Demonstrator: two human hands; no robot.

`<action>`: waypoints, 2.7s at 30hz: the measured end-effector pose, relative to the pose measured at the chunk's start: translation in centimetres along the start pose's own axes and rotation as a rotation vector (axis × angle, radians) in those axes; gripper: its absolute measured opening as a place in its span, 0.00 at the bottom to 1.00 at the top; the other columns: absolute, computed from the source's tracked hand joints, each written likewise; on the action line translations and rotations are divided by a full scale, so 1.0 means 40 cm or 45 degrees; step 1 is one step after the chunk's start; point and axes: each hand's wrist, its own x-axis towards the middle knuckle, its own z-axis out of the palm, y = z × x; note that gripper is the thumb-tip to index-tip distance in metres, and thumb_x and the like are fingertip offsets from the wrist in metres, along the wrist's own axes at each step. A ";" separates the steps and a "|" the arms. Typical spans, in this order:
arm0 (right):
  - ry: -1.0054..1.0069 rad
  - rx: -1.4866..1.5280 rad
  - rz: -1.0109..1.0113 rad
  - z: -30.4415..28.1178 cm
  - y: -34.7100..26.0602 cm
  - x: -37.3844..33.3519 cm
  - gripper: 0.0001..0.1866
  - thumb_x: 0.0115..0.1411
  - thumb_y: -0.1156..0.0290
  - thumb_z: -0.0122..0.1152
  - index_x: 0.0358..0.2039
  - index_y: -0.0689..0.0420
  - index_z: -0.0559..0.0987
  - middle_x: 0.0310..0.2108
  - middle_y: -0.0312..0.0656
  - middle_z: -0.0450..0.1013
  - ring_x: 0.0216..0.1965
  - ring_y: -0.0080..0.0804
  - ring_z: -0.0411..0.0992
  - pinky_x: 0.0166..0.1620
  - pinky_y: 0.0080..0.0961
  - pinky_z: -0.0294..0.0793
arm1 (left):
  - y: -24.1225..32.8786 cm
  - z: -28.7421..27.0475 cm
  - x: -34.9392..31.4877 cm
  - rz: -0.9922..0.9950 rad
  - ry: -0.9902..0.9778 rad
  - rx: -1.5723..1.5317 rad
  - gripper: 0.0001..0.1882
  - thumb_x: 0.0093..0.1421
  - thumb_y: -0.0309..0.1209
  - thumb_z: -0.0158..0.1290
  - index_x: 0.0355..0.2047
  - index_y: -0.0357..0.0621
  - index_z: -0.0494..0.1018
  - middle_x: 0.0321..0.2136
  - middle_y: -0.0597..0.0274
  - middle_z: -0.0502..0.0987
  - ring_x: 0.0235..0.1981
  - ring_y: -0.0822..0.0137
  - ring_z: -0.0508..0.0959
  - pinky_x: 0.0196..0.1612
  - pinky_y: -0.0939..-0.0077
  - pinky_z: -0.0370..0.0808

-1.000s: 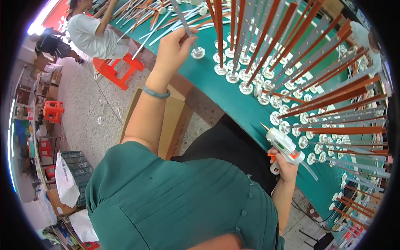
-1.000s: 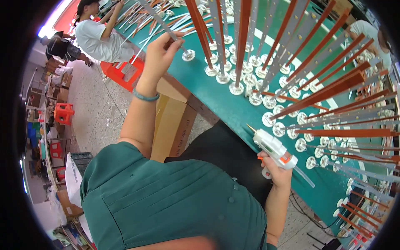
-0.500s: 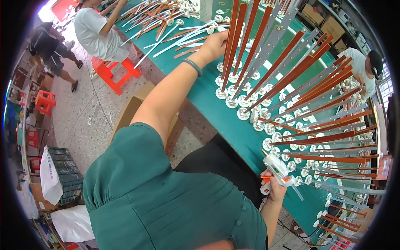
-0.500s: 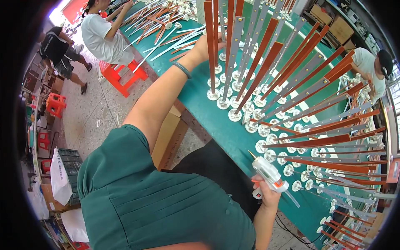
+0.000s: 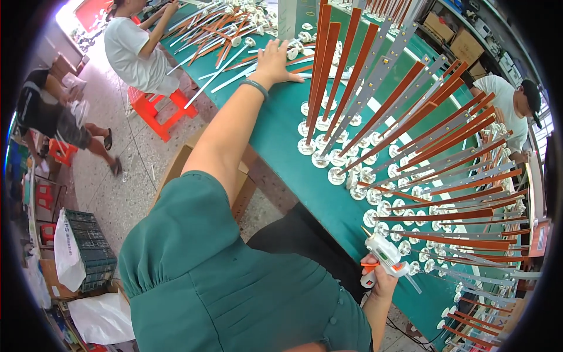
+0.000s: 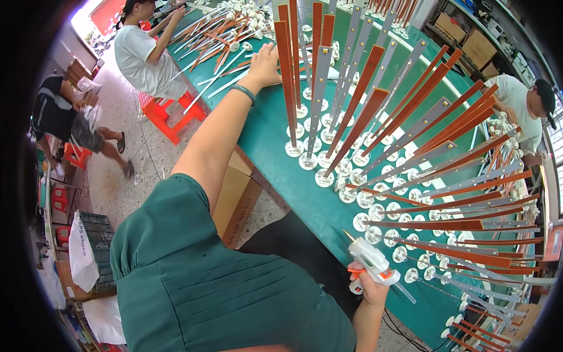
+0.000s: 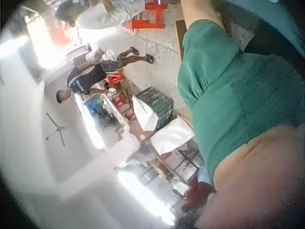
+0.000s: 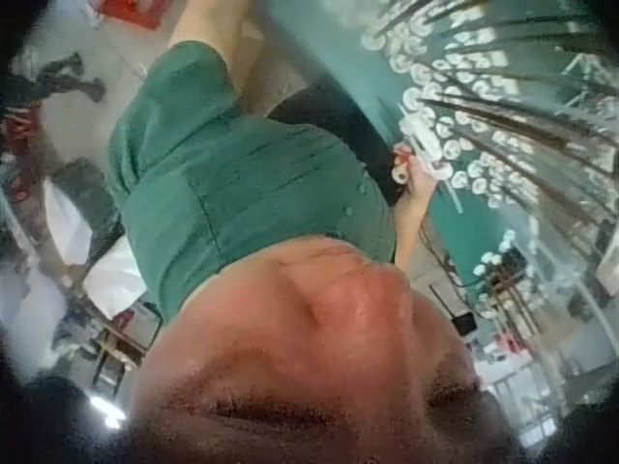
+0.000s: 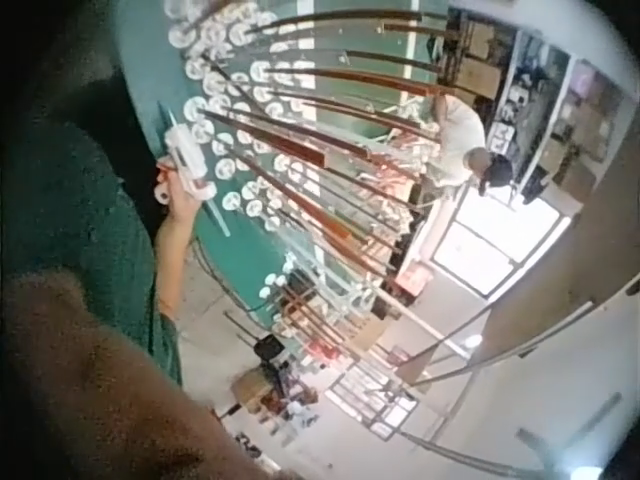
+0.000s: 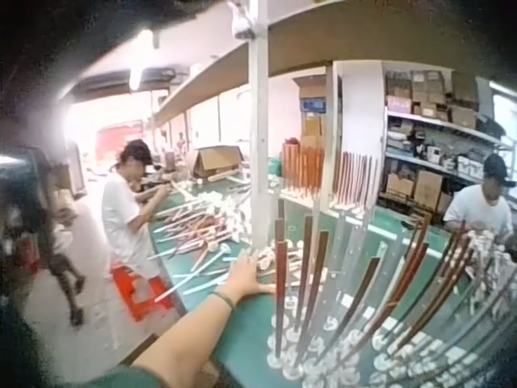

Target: The recorder uses a hot glue gun to attach small circular components to the ends of long rods as part of a factory assembly line.

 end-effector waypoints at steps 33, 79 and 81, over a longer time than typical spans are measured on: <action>-0.005 -0.024 -0.037 0.000 0.010 0.002 0.21 0.54 0.62 0.66 0.38 0.68 0.75 0.32 0.58 0.74 0.22 0.34 0.73 0.26 0.22 0.75 | -0.206 -0.173 -0.144 -0.280 -0.044 -0.139 0.32 0.52 0.55 0.59 0.49 0.45 0.72 0.48 0.50 0.73 0.47 0.51 0.76 0.49 0.56 0.72; -0.107 -0.227 0.004 0.042 -0.014 0.005 0.15 0.55 0.74 0.61 0.42 0.66 0.76 0.34 0.47 0.76 0.30 0.27 0.74 0.30 0.20 0.74 | 0.433 -0.351 -0.544 0.679 -0.269 -1.329 0.05 0.51 0.25 0.62 0.29 0.38 0.80 0.25 0.62 0.78 0.26 0.69 0.77 0.30 0.78 0.72; -0.076 -0.310 0.045 0.061 -0.018 0.011 0.14 0.56 0.75 0.61 0.43 0.66 0.76 0.33 0.44 0.77 0.28 0.22 0.72 0.30 0.18 0.72 | 0.428 -0.341 -0.547 0.744 -0.263 -1.243 0.05 0.51 0.25 0.62 0.29 0.39 0.80 0.25 0.62 0.79 0.26 0.68 0.78 0.30 0.77 0.73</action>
